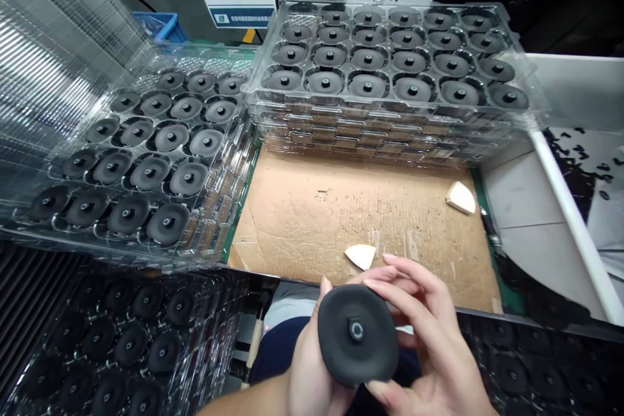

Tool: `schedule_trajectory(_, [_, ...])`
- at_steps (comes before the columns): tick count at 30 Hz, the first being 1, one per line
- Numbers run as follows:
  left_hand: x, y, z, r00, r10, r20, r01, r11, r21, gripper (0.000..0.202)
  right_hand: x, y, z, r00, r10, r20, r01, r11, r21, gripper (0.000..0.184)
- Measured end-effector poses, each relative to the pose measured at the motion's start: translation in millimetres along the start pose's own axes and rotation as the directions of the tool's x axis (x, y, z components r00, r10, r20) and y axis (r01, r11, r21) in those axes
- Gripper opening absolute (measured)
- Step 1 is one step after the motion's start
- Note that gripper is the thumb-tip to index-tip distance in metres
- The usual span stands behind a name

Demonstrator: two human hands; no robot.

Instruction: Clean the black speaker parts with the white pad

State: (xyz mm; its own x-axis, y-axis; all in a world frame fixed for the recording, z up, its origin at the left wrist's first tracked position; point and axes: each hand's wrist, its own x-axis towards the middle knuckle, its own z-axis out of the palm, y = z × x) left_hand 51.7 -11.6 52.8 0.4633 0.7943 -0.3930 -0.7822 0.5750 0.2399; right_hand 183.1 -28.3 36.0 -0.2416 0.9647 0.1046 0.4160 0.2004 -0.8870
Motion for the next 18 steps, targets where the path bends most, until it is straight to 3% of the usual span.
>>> schedule_trajectory(6, [0,-8,7.0,1.0,-0.019,-0.008,0.019,0.997,0.068,0.056,-6,1,-9,0.999,0.043,-0.022,-0.042,0.998,0.054,0.056])
schedule_trajectory(12, [5,-18,11.3,0.999,-0.029,-0.013,0.031,0.993,0.114,0.055,-10,13,-18,0.997,-0.032,-0.069,0.038,0.996,0.086,0.059])
schedule_trajectory(18, [11,-26,7.3,0.985,-0.105,-0.14,0.126,0.981,0.15,0.05,-7,21,-33,0.995,-0.068,-0.067,0.081,0.974,0.211,0.062])
